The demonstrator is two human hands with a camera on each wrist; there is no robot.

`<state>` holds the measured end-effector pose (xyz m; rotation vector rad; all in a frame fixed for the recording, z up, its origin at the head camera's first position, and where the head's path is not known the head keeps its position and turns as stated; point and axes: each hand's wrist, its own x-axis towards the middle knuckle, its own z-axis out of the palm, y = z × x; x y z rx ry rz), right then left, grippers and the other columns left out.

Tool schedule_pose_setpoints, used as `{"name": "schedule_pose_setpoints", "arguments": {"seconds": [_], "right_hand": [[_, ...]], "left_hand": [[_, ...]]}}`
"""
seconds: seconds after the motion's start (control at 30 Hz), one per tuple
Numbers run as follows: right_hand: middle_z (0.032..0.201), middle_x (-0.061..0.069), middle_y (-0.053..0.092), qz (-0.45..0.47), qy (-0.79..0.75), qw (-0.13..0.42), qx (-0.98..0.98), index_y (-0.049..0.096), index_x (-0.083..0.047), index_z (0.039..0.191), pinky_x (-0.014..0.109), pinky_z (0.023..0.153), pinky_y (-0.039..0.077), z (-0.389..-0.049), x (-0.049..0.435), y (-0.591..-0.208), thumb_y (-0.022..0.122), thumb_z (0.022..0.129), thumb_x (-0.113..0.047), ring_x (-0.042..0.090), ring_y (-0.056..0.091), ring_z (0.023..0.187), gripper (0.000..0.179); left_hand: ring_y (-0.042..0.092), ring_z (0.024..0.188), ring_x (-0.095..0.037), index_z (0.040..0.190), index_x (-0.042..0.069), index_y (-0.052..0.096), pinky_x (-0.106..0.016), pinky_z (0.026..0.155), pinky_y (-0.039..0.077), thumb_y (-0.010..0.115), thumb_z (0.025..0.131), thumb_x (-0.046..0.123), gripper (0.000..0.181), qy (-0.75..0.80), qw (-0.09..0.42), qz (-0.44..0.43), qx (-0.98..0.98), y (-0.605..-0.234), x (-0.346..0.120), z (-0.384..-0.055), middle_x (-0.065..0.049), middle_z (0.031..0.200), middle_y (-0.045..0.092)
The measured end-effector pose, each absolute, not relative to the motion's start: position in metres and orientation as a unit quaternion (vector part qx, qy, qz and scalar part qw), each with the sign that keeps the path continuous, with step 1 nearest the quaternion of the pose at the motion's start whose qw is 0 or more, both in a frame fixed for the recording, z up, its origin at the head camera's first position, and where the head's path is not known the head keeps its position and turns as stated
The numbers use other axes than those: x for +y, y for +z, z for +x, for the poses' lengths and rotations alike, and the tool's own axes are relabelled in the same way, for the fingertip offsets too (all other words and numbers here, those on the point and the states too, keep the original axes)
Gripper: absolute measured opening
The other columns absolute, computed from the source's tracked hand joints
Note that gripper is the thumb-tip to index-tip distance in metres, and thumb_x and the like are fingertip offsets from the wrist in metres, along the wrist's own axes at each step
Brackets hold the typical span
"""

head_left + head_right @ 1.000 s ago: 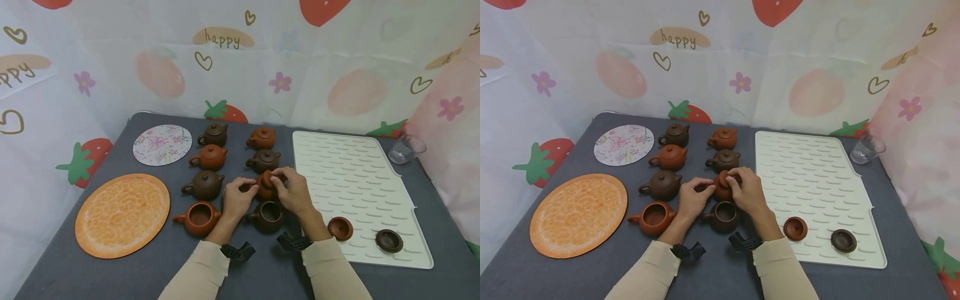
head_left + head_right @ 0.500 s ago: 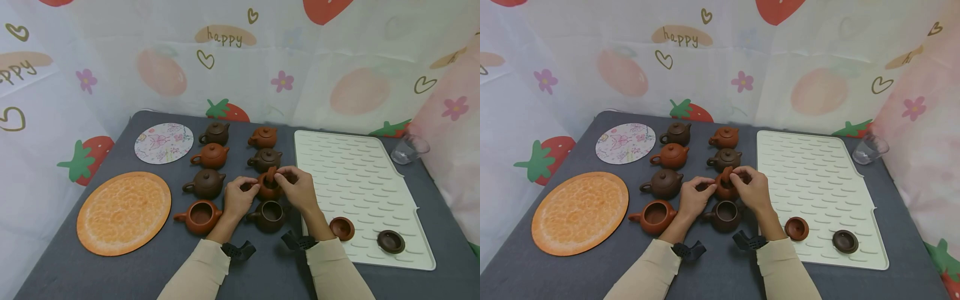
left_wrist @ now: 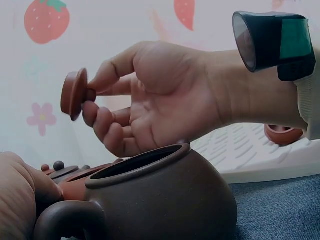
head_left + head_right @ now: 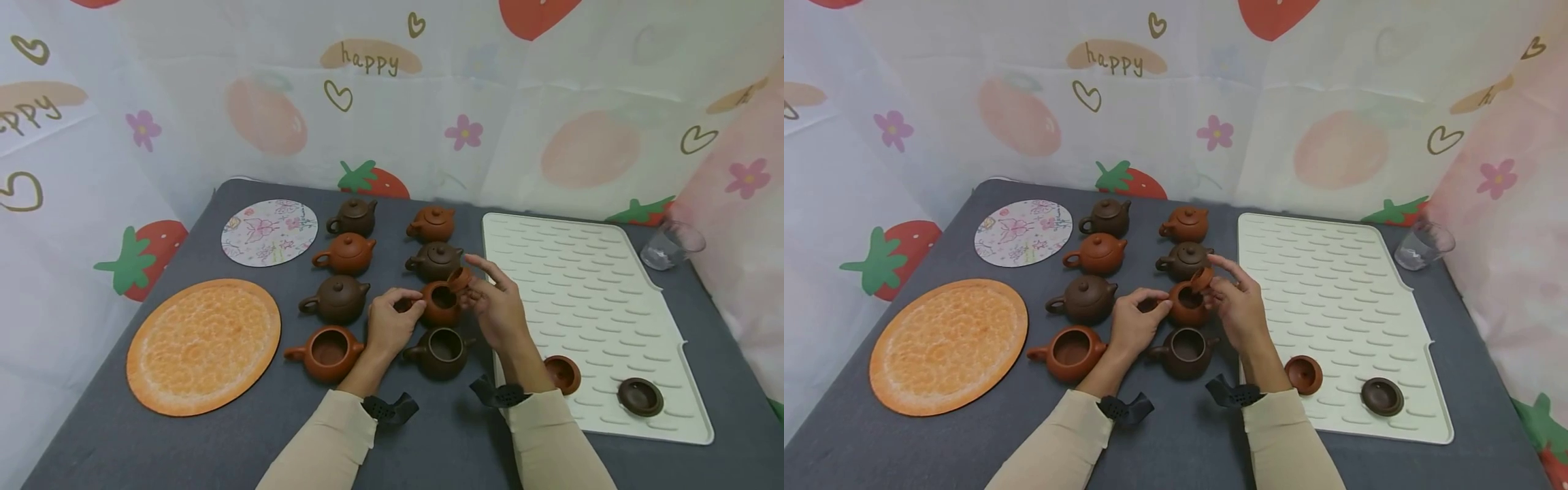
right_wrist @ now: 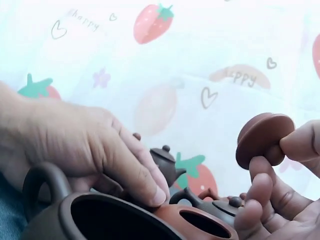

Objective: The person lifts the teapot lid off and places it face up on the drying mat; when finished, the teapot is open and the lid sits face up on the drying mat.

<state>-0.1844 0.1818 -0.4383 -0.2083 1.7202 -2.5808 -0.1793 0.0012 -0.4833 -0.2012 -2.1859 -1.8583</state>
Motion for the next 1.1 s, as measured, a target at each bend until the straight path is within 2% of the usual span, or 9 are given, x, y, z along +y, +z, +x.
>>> {"name": "schedule_pose_setpoints", "arguments": {"seconds": [0.13,0.3,0.37,0.5,0.63,0.87,1.1], "right_hand": [[0.096,0.011,0.057,-0.078,-0.848,0.040,0.523,0.047,0.003,0.130,0.030,0.063,0.046,-0.184,0.181,-0.438,0.040,0.103,-0.007,0.020,0.051,0.071,0.030],[0.095,0.010,0.058,-0.080,-0.855,0.032,0.511,0.054,-0.002,0.120,0.029,0.063,0.047,-0.182,0.179,-0.435,0.053,0.101,-0.015,0.020,0.053,0.071,0.023],[0.094,0.010,0.061,-0.074,-0.854,0.021,0.514,0.057,-0.001,0.117,0.029,0.063,0.048,-0.180,0.177,-0.432,0.059,0.098,-0.011,0.020,0.056,0.071,0.022],[0.096,0.014,0.063,-0.071,-0.845,0.003,0.531,0.057,0.003,0.116,0.031,0.069,0.052,-0.177,0.179,-0.425,0.063,0.093,-0.001,0.024,0.062,0.080,0.024],[0.101,0.015,0.064,-0.081,-0.825,-0.019,0.559,0.054,0.008,0.120,0.035,0.077,0.053,-0.172,0.186,-0.415,0.065,0.090,0.004,0.027,0.064,0.090,0.032],[0.105,0.017,0.062,-0.095,-0.795,-0.060,0.596,0.048,0.015,0.125,0.030,0.079,0.052,-0.156,0.206,-0.390,0.062,0.088,0.012,0.023,0.063,0.091,0.040],[0.114,0.017,0.059,-0.083,-0.752,-0.089,0.648,0.054,0.006,0.127,0.027,0.084,0.050,-0.140,0.235,-0.372,0.065,0.086,0.012,0.023,0.062,0.102,0.043]], "left_hand": [[0.060,0.072,-0.019,0.089,0.000,0.074,-0.029,0.064,0.050,0.075,0.083,0.002,0.007,-0.639,0.131,-0.069,-0.755,-0.483,0.001,-0.179,-0.006,0.083,0.065],[0.060,0.072,-0.018,0.089,0.000,0.074,-0.028,0.064,0.049,0.075,0.083,0.002,0.007,-0.635,0.131,-0.067,-0.759,-0.484,0.000,-0.179,-0.006,0.082,0.064],[0.060,0.072,-0.018,0.089,0.000,0.074,-0.028,0.065,0.050,0.075,0.083,0.003,0.007,-0.635,0.131,-0.065,-0.758,-0.484,0.000,-0.179,-0.006,0.082,0.065],[0.060,0.072,-0.017,0.089,0.001,0.075,-0.028,0.064,0.049,0.076,0.083,0.003,0.007,-0.634,0.133,-0.061,-0.759,-0.487,0.000,-0.178,-0.005,0.083,0.065],[0.059,0.071,-0.017,0.089,0.001,0.075,-0.028,0.064,0.049,0.076,0.083,0.004,0.007,-0.635,0.140,-0.063,-0.757,-0.489,0.001,-0.177,-0.005,0.082,0.065],[0.060,0.072,-0.018,0.090,0.001,0.075,-0.029,0.065,0.050,0.075,0.083,0.003,0.007,-0.641,0.138,-0.061,-0.753,-0.486,0.002,-0.176,-0.005,0.083,0.065],[0.059,0.070,-0.015,0.088,-0.001,0.073,-0.028,0.062,0.050,0.075,0.082,0.002,0.007,-0.644,0.165,-0.088,-0.742,-0.486,0.001,-0.177,-0.003,0.081,0.064]]}}
